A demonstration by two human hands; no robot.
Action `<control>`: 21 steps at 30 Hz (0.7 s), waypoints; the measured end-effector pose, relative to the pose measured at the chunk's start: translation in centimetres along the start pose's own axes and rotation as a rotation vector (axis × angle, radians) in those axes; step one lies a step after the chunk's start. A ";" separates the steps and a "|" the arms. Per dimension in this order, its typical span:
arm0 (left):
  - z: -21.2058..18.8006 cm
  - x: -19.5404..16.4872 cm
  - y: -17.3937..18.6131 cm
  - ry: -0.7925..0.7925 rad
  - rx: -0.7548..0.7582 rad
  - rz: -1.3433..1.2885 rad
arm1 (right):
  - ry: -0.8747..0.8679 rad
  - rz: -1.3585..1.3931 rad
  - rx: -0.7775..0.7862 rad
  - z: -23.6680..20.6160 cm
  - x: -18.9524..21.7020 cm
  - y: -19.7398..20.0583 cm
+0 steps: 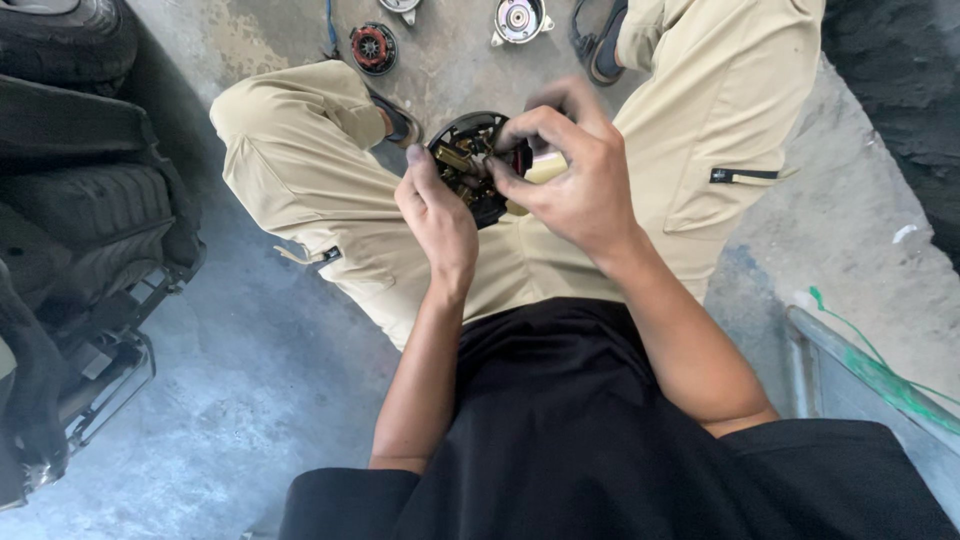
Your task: The person sits on the floor and uses their hands to manipulate a circular electrical component, likely a starter motor or alternator. They repeatedly adjust internal parts and rotate the component to inspect it from different angles.
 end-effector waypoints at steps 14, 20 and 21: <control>-0.8 0.0 0.2 -0.031 -0.069 0.030 | -0.105 0.259 0.172 -1.3 -2.9 -2.3; -0.6 -0.4 -0.8 -0.008 0.020 0.006 | -0.057 0.184 0.195 -1.1 -1.9 -2.3; -0.6 -0.5 -0.9 -0.008 0.021 0.012 | -0.045 0.129 0.201 -1.1 -1.7 -2.2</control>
Point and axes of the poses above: each hand's wrist, its own z-axis towards the middle knuckle, its own y-axis out of the back of the hand, x = y × z, the point moved 10 cm from there along z, towards the middle knuckle, and after that the axes turned 13 degrees about x, right-handed, at the moved point
